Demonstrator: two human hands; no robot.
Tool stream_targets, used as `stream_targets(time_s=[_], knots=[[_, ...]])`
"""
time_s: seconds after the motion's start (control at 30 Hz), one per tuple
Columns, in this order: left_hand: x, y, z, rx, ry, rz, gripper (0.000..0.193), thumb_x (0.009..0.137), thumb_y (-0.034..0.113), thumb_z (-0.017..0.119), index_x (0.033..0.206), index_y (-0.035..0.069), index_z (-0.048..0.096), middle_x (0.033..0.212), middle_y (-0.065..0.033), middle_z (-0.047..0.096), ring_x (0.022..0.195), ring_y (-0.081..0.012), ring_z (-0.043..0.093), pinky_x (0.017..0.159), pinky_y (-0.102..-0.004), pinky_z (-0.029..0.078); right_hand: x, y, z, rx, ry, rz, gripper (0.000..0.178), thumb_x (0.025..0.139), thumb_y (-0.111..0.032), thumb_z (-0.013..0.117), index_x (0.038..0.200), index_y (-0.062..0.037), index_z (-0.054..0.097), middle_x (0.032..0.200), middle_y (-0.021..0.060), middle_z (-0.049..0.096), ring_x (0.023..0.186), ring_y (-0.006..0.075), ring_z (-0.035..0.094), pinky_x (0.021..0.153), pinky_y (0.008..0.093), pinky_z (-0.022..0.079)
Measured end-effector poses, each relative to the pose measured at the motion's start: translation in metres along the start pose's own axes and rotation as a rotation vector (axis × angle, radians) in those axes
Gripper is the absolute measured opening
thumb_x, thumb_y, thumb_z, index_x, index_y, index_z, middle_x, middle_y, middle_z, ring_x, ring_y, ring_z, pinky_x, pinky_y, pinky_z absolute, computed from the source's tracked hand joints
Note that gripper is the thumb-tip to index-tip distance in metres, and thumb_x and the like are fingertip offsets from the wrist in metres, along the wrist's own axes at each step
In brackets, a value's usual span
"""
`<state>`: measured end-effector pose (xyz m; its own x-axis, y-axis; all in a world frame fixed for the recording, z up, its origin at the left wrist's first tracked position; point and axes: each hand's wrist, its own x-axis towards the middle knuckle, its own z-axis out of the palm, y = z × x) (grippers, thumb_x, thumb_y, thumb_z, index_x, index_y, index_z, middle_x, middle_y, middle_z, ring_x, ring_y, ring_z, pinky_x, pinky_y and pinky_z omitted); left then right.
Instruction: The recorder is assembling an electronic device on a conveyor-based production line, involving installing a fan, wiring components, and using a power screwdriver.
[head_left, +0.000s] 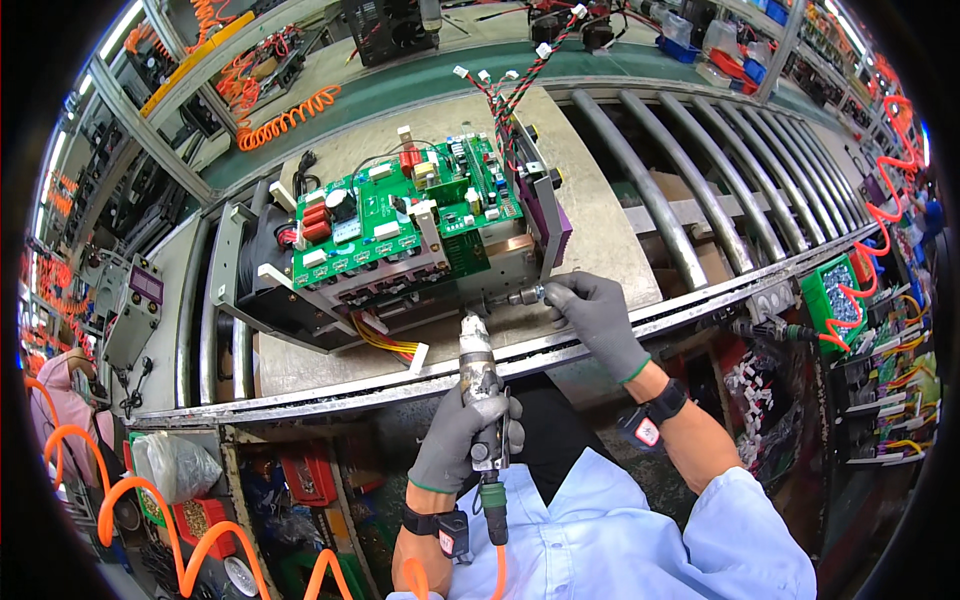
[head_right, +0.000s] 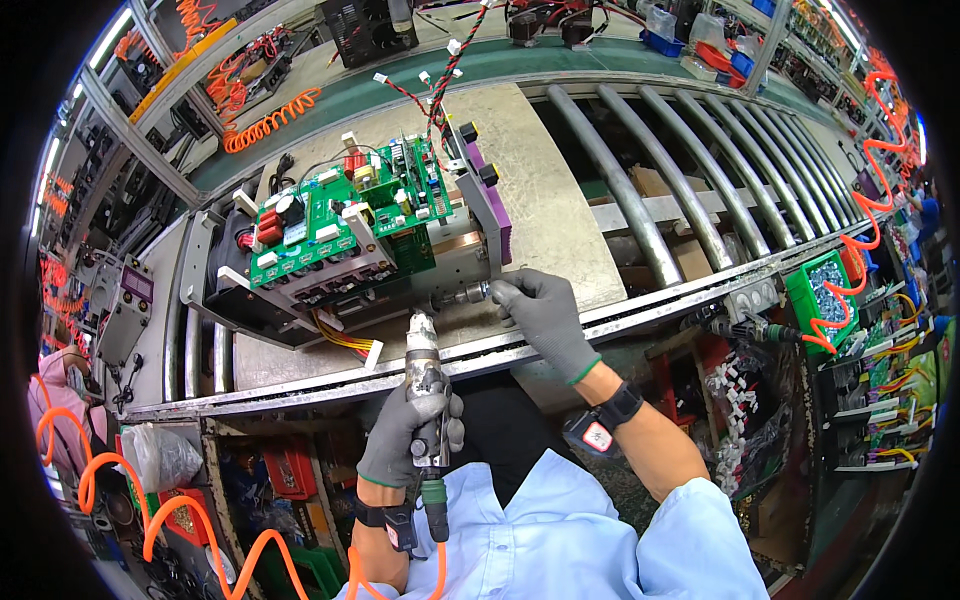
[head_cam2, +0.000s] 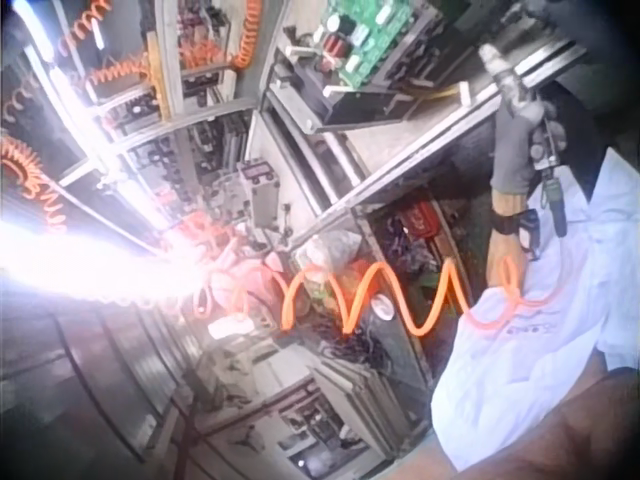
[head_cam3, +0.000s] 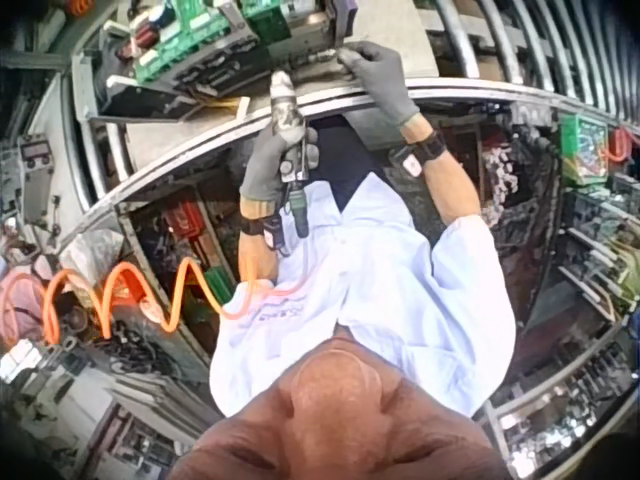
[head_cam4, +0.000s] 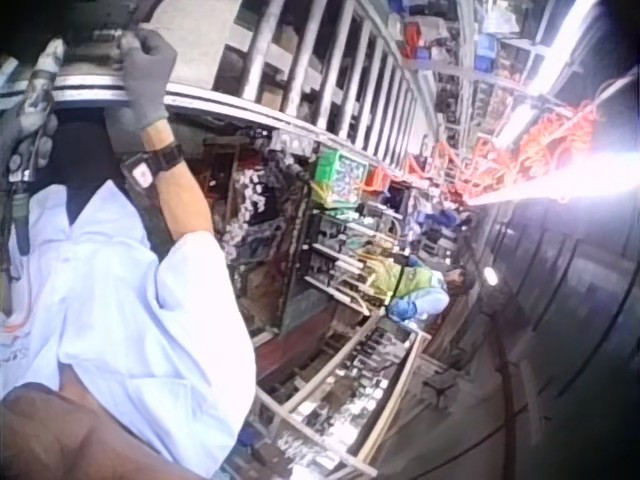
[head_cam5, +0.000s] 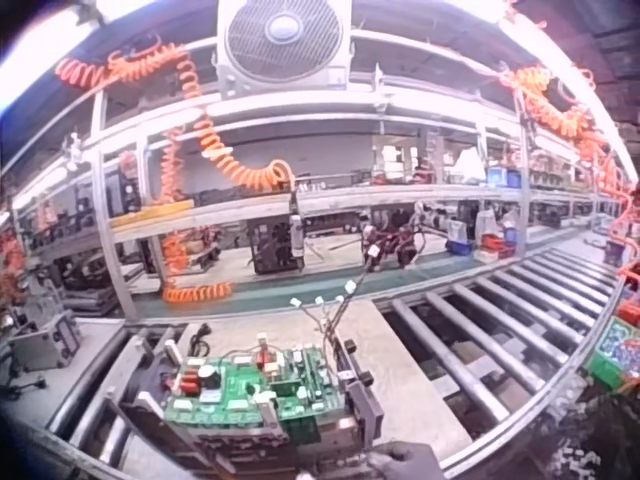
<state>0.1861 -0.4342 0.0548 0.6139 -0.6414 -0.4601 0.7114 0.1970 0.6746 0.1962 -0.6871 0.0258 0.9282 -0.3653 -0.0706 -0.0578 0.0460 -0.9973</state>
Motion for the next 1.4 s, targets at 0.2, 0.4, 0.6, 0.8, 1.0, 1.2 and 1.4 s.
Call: stream_targets(time_s=[0.2,0.4,0.6,0.8,1.0,1.2,1.4], knots=[[0.002,-0.003,-0.005,0.006,0.011,0.014,0.032,0.089,0.017,0.070,0.112,0.001,0.053,0.089,-0.0131,0.067,0.066,-0.0212,0.071,0.058,-0.0351,0.061,-0.007,-0.002,0.016,0.036,0.005,0.122,0.025,0.102,-0.023,0.069,0.104,0.0016,0.073,0.083,0.0022,0.069,0.067,0.0068,0.063,0.062,0.0230,0.055],[0.013,-0.005,-0.002,-0.013,-0.023,0.022,0.029,0.091,0.018,0.070,0.110,0.003,0.054,0.086,-0.0117,0.066,0.066,-0.0201,0.069,0.059,-0.0331,0.059,-0.001,-0.005,0.014,-0.108,0.030,0.117,0.031,0.102,-0.028,0.068,0.102,0.0022,0.073,0.081,0.0031,0.069,0.066,0.0073,0.063,0.060,0.0232,0.053],[0.040,0.002,0.015,-0.032,0.065,0.152,0.025,0.094,0.018,0.067,0.107,-0.001,0.057,0.079,-0.0150,0.069,0.057,-0.0174,0.067,0.059,-0.0304,0.060,0.009,0.007,-0.003,-0.254,0.204,-0.044,0.032,0.100,-0.026,0.068,0.102,0.0054,0.074,0.078,0.0055,0.070,0.068,0.0095,0.062,0.062,0.0285,0.050],[0.077,0.010,0.039,-0.092,0.134,0.191,0.022,0.094,0.014,0.066,0.106,-0.002,0.058,0.079,-0.0140,0.068,0.063,-0.0197,0.070,0.061,-0.0322,0.062,0.017,0.018,-0.013,-0.234,0.192,-0.131,0.024,0.101,-0.012,0.063,0.114,0.0060,0.072,0.094,0.0104,0.072,0.080,0.0127,0.065,0.074,0.0302,0.056],[0.104,0.017,0.052,-0.090,0.235,0.230,0.019,0.095,0.010,0.064,0.103,-0.007,0.063,0.086,-0.0144,0.070,0.071,-0.0229,0.074,0.063,-0.0352,0.064,0.031,0.022,-0.011,-0.247,0.202,-0.222,0.033,0.098,-0.005,0.063,0.129,0.0064,0.064,0.110,0.0148,0.072,0.096,0.0177,0.070,0.091,0.0315,0.058],[0.117,0.021,0.047,-0.033,0.253,0.207,0.023,0.095,0.013,0.064,0.103,-0.009,0.067,0.087,-0.0185,0.074,0.070,-0.0237,0.074,0.063,-0.0351,0.063,0.039,0.025,-0.005,-0.308,0.165,-0.421,0.054,0.088,0.001,0.057,0.142,0.0048,0.055,0.119,0.0185,0.070,0.108,0.0231,0.071,0.093,0.0350,0.058],[0.119,0.029,0.034,0.104,0.301,0.097,0.025,0.095,0.016,0.065,0.103,-0.008,0.069,0.084,-0.0179,0.074,0.068,-0.0236,0.074,0.062,-0.0350,0.063,0.038,0.029,0.007,-0.252,0.061,-0.402,0.037,0.082,-0.003,0.057,0.119,0.0046,0.060,0.099,0.0159,0.070,0.090,0.0202,0.069,0.080,0.0347,0.056]])
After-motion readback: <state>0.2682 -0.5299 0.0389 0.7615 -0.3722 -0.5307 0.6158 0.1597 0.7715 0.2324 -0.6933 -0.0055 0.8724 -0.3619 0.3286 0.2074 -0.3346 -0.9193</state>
